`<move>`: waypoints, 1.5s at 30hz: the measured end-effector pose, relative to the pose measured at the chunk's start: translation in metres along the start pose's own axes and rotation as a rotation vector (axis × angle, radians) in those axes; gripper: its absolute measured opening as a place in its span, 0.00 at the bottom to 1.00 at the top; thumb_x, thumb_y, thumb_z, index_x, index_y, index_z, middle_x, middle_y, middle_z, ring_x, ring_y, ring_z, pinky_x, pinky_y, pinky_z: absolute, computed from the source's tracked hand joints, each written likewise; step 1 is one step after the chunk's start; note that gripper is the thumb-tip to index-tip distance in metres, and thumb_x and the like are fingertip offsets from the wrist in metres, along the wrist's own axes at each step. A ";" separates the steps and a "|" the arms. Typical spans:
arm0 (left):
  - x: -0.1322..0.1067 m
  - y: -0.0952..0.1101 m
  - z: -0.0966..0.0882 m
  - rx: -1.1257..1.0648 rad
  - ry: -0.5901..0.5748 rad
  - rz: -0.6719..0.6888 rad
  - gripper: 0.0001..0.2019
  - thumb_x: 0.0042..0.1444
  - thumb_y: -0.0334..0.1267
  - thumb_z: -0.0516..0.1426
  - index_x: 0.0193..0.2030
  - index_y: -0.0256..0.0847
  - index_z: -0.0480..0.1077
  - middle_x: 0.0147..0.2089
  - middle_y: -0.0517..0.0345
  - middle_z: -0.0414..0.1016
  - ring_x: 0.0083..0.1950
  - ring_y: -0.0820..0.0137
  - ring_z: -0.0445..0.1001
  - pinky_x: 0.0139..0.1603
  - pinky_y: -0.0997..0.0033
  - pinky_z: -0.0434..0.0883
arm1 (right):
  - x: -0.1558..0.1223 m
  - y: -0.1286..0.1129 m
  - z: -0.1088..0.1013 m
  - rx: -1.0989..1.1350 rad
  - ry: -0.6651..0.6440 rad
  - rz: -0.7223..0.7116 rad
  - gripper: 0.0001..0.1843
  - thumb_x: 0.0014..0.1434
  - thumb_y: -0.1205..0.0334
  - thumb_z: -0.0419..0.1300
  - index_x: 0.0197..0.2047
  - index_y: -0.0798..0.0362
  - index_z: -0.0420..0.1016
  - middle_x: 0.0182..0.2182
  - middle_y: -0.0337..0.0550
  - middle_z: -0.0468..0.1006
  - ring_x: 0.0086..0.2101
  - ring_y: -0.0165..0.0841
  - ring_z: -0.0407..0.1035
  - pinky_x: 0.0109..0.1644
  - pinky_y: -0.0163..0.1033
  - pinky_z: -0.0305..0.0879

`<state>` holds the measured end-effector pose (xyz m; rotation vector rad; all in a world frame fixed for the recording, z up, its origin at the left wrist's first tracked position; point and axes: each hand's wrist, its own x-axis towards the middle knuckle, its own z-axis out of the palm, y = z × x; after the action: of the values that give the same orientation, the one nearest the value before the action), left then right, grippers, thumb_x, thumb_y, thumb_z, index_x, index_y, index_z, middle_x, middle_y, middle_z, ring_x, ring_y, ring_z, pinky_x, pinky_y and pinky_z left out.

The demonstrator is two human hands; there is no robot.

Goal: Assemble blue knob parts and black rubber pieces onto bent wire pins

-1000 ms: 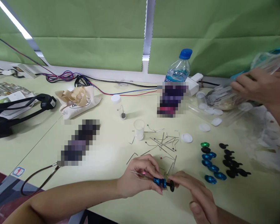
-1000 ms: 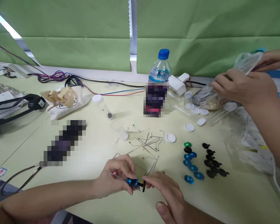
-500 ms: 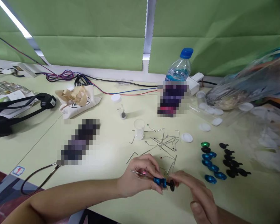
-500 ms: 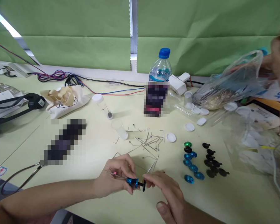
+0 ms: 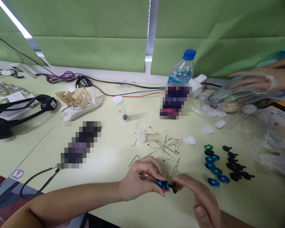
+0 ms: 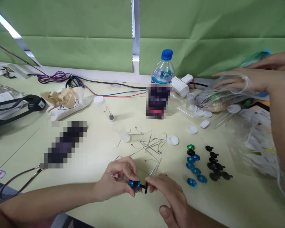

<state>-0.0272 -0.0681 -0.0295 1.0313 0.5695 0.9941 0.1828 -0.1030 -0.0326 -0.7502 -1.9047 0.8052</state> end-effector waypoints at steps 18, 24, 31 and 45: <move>0.000 0.000 0.000 -0.021 -0.003 0.038 0.15 0.32 0.18 0.69 0.29 0.35 0.76 0.35 0.58 0.69 0.30 0.77 0.74 0.30 0.77 0.77 | -0.003 0.001 -0.002 -0.037 -0.045 0.039 0.26 0.66 0.49 0.41 0.59 0.55 0.62 0.36 0.48 0.75 0.33 0.36 0.71 0.37 0.40 0.69; -0.001 -0.002 -0.001 -0.026 -0.003 0.032 0.16 0.32 0.17 0.68 0.29 0.34 0.77 0.35 0.57 0.69 0.30 0.77 0.74 0.30 0.76 0.78 | -0.005 0.001 0.000 -0.033 -0.047 0.039 0.25 0.67 0.50 0.41 0.59 0.54 0.63 0.35 0.47 0.75 0.32 0.36 0.71 0.36 0.41 0.69; -0.001 -0.002 -0.002 -0.044 0.000 0.032 0.16 0.32 0.17 0.68 0.29 0.34 0.77 0.35 0.58 0.70 0.30 0.77 0.74 0.32 0.76 0.78 | -0.011 0.004 0.002 -0.026 -0.062 0.091 0.27 0.66 0.46 0.39 0.59 0.52 0.62 0.34 0.45 0.74 0.32 0.35 0.70 0.37 0.40 0.68; 0.000 -0.002 -0.002 -0.070 -0.014 0.047 0.18 0.33 0.15 0.67 0.31 0.36 0.77 0.36 0.58 0.70 0.30 0.77 0.74 0.33 0.75 0.78 | -0.008 0.002 0.001 -0.046 -0.047 0.080 0.27 0.66 0.46 0.39 0.60 0.52 0.59 0.34 0.45 0.74 0.30 0.34 0.70 0.35 0.40 0.68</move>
<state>-0.0280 -0.0676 -0.0322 0.9926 0.4984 1.0402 0.1856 -0.1083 -0.0389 -0.8474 -1.9507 0.8375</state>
